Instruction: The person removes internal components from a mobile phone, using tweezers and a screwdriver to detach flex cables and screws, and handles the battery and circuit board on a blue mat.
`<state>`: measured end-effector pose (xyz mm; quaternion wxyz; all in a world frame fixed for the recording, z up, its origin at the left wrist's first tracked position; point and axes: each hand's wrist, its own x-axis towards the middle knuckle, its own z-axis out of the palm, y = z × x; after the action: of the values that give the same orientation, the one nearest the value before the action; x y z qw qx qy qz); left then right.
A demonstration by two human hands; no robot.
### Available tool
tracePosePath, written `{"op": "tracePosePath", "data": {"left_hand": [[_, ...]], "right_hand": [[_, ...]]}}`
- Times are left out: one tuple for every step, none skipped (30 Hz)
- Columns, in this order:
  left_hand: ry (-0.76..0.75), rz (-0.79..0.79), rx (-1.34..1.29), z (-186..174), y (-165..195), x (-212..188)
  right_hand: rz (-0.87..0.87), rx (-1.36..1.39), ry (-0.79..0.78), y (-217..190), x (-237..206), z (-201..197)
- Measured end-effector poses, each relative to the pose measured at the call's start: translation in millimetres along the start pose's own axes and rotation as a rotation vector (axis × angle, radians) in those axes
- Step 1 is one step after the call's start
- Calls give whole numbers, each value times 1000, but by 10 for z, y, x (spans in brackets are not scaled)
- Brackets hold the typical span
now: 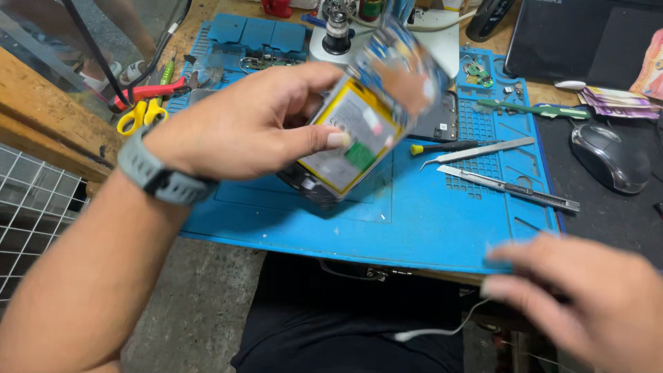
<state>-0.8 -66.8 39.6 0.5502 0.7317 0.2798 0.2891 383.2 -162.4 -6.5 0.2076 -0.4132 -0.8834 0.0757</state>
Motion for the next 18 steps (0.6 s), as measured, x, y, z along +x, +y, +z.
{"op": "tracePosePath", "data": {"left_hand": [[-103, -55, 78, -34, 11, 39], [-138, -67, 190, -41, 20, 67], [-169, -79, 302, -40, 34, 91], [-198, -93, 414, -32, 50, 106], [-224, -122, 449, -12, 62, 127], [-251, -153, 481, 18, 67, 154], [-275, -185, 512, 46, 71, 182], [-292, -196, 577, 66, 70, 215], [-310, -206, 640, 82, 64, 250], [-327, -218, 703, 90, 54, 273], [-302, -189, 703, 96, 38, 285], [-277, -162, 701, 105, 14, 285], [-253, -135, 699, 112, -13, 270], [-205, -45, 725, 128, -47, 226], [-160, 50, 751, 161, -84, 157], [-118, 147, 776, 194, -122, 89], [-94, 161, 780, 220, -156, 30], [-70, 173, 781, 253, -184, -38]], "right_hand": [[70, -67, -24, 16, 123, -21], [141, -137, -42, 47, 286, -57], [210, -206, -60, 63, 463, -95], [149, -231, -56, 56, 625, -104], [89, -254, -52, 55, 775, -98], [29, -276, -52, 56, 902, -104], [-42, -272, -74, 61, 1022, -103], [-113, -268, -96, 69, 1129, -79], [-184, -264, -117, 75, 1193, -63], [-167, -269, -133, 84, 1223, -57], [-151, -273, -152, 98, 1237, -41], [-135, -275, -173, 115, 1238, -19], [-91, -283, -174, 135, 1224, 2], [-45, -294, -171, 155, 1196, 16], [4, -307, -166, 181, 1175, 28], [1, -288, -163, 213, 1165, 41], [0, -268, -160, 244, 1156, 50], [0, -247, -159, 272, 1150, 62]]}}
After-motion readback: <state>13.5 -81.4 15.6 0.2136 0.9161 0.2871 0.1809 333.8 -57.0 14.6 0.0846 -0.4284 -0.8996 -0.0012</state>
